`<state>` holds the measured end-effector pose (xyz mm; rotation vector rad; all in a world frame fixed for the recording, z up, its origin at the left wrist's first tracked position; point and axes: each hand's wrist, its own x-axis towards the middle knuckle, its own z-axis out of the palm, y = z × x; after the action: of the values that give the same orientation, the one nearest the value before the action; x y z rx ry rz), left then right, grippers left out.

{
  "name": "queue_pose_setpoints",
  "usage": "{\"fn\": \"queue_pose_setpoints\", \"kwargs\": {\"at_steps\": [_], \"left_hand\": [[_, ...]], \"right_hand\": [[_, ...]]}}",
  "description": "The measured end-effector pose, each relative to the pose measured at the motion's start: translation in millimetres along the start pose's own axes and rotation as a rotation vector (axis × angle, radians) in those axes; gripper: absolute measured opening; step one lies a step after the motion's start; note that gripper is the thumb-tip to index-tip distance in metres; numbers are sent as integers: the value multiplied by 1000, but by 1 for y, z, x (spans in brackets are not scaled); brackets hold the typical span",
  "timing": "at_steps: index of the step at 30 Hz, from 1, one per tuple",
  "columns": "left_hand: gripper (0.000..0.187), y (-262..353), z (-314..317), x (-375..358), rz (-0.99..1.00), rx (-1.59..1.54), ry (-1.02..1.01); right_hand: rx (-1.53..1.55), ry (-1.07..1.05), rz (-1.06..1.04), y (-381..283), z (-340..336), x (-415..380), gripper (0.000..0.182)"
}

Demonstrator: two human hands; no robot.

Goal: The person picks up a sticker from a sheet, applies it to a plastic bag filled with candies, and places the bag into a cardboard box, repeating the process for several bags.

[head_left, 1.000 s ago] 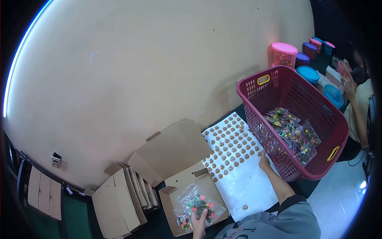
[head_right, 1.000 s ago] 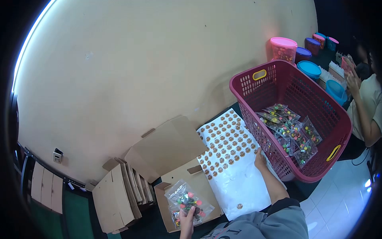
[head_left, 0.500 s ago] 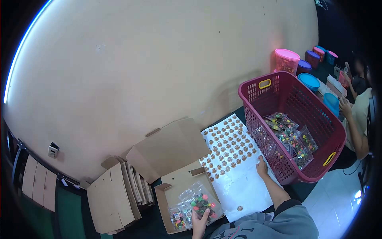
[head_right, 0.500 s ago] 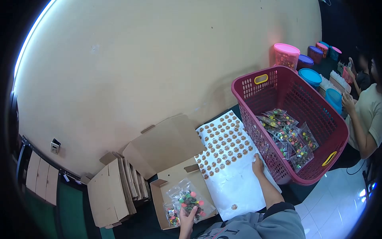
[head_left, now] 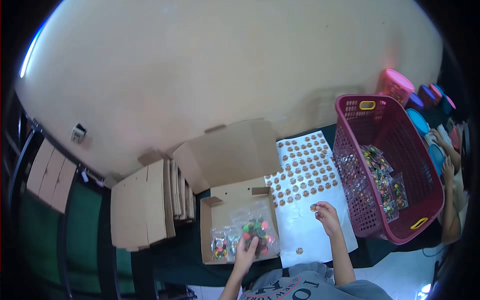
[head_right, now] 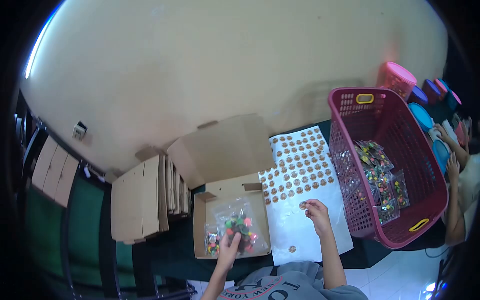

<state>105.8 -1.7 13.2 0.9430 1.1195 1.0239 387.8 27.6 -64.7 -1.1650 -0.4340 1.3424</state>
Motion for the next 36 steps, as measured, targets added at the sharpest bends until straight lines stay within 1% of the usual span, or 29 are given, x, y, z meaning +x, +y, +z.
{"fn": "queue_pose_setpoints", "kwargs": {"at_steps": [1, 2, 3, 5, 6, 7, 8, 9, 10, 11, 12, 13, 14, 17, 19, 23, 25, 26, 28, 30, 34, 36], "left_hand": [[27, 5, 1, 2, 13, 9, -8], [27, 9, 4, 4, 64, -7, -15], [27, 14, 8, 4, 62, -15, 3], [27, 22, 14, 3, 136, -4, -49], [27, 18, 13, 2, 137, 18, -57], [27, 18, 14, -1, 136, 14, -55], [27, 19, 16, -4, 95, -16, -64], [27, 21, 19, -6, 55, -47, -75], [28, 23, 22, -9, 97, -56, -86], [28, 19, 21, -9, 99, -59, -88], [30, 13, 20, -9, 158, -14, -98], [31, 9, 18, -9, 217, 30, -107], [31, 7, 16, -10, 220, 27, -107], [36, 10, 13, -15, 173, 49, -78], [39, 16, 16, -19, 224, 71, -64], [39, 22, 18, -22, 248, 71, -37], [40, 24, 17, -24, 179, 68, -24], [40, 24, 16, -23, 178, 67, -23], [39, 22, 15, -21, 264, 72, -27], [37, 22, 16, -18, 275, 48, -29], [31, 23, 20, -14, 294, 31, -19], [30, 24, 20, -13, 270, 8, -27]], "right_hand": [[6, -113, -19, -10, 12, -8, 10], [-23, -172, -28, -25, 29, -19, 12], [-33, -184, -16, -37, 44, -30, 12], [-189, -392, -106, -56, 73, -51, 16], [-193, -396, -102, -63, 87, -63, 16], [-192, -481, -96, -69, 99, -74, 20], [-190, -566, -91, -70, 110, -82, 24], [-219, -589, -133, -66, 117, -87, 27], [-273, -592, -190, -65, 125, -92, 25], [-326, -594, -248, -65, 130, -97, 24], [-329, -593, -250, -65, 133, -98, 24], [-396, -576, -256, -65, 135, -100, 23], [-463, -560, -262, -65, 136, -100, 22], [-470, -527, -251, -60, 135, -100, 22], [-462, -509, -253, -58, 138, -103, 22], [-416, -466, -290, -51, 143, -106, 22], [-407, -460, -291, -47, 146, -106, 23], [-396, -451, -298, -45, 147, -106, 23], [-386, -442, -307, -43, 149, -107, 23], [-393, -406, -366, -43, 152, -108, 23], [-399, -385, -331, -44, 154, -108, 23], [-395, -354, -400, -39, 153, -106, 21]]}}
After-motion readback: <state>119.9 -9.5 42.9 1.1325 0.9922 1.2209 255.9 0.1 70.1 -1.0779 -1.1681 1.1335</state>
